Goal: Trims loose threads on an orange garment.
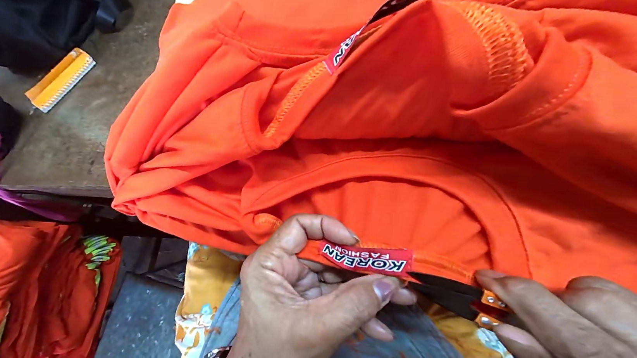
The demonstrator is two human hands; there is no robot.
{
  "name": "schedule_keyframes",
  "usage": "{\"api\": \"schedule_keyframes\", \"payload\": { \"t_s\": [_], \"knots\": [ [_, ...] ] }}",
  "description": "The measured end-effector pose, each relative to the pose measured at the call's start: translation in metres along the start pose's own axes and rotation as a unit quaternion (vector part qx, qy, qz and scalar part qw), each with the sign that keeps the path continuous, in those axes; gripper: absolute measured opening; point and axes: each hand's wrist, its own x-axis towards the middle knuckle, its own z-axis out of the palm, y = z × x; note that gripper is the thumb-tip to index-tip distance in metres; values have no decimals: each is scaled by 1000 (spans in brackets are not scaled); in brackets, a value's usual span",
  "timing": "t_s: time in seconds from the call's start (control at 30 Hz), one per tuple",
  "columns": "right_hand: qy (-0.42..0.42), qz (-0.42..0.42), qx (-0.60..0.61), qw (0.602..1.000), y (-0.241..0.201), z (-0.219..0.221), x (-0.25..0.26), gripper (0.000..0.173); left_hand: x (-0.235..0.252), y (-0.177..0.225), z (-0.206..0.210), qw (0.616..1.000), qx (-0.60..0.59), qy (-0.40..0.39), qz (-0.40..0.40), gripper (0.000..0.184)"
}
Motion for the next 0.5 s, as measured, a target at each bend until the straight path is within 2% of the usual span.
{"api": "schedule_keyframes", "payload": {
  "t_s": [0.2,0.37,0.5],
  "knots": [
    [14,-8,2,1000,-1,3,1,32,-1,1,1,1000,-20,0,-14,30],
    [20,-16,-7,1000,0,6,0,30,-2,0,-3,999,-40,-31,-12,21],
    [-27,-21,60,998,3,0,-1,28,0,-1,-5,999,-42,-32,-4,20]
  ]
}}
